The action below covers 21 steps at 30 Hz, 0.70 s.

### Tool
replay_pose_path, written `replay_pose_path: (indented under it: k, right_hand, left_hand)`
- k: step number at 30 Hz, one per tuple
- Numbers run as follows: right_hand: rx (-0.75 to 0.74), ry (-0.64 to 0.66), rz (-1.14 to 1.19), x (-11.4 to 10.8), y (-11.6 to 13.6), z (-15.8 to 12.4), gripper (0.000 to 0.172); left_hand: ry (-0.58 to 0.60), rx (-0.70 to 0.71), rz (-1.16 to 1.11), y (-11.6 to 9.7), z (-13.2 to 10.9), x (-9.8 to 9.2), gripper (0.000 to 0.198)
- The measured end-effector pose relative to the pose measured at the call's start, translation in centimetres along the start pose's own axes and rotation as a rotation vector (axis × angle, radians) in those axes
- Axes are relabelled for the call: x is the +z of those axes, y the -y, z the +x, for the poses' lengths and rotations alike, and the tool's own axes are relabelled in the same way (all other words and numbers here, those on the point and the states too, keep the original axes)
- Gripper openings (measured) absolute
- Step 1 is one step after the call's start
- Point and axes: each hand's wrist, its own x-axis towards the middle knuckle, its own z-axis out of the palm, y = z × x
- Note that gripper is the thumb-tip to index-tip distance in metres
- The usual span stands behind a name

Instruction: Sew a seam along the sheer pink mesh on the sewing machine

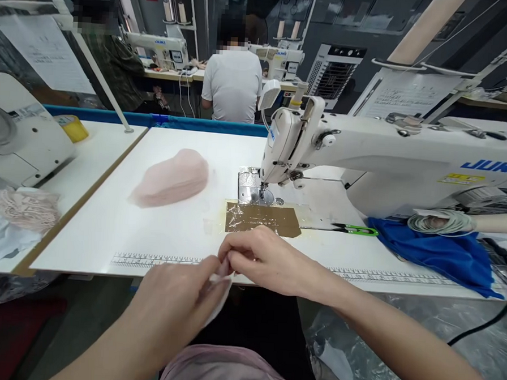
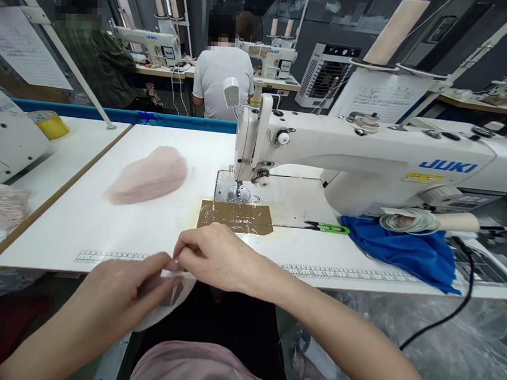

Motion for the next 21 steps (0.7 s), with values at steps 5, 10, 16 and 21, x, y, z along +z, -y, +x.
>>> replay_pose_path:
  k: [5, 10, 16, 21]
  right_hand:
    - [0.013, -0.121, 0.141, -0.1, -0.6, -0.2, 0.016]
    - [-0.096, 0.023, 0.251, -0.9, -0.3, -0.3, 0.017]
    - [-0.154, 0.011, 0.485, -1.9, -0.8, 0.6, 0.017]
    - [-0.056, 0.019, 0.579, -1.8, -3.3, 2.3, 0.018]
  left_hand:
    - [0.423, 0.376, -0.182, -1.0, -1.7, -0.3, 0.008]
    - [-0.200, 0.168, -0.510, 2.0, 0.3, -2.6, 0.045]
    - [0.396, -0.034, -0.771, 5.3, 3.1, -2.8, 0.024]
    - [0.203, -0.244, -0.974, 9.3, 2.5, -3.0, 0.033]
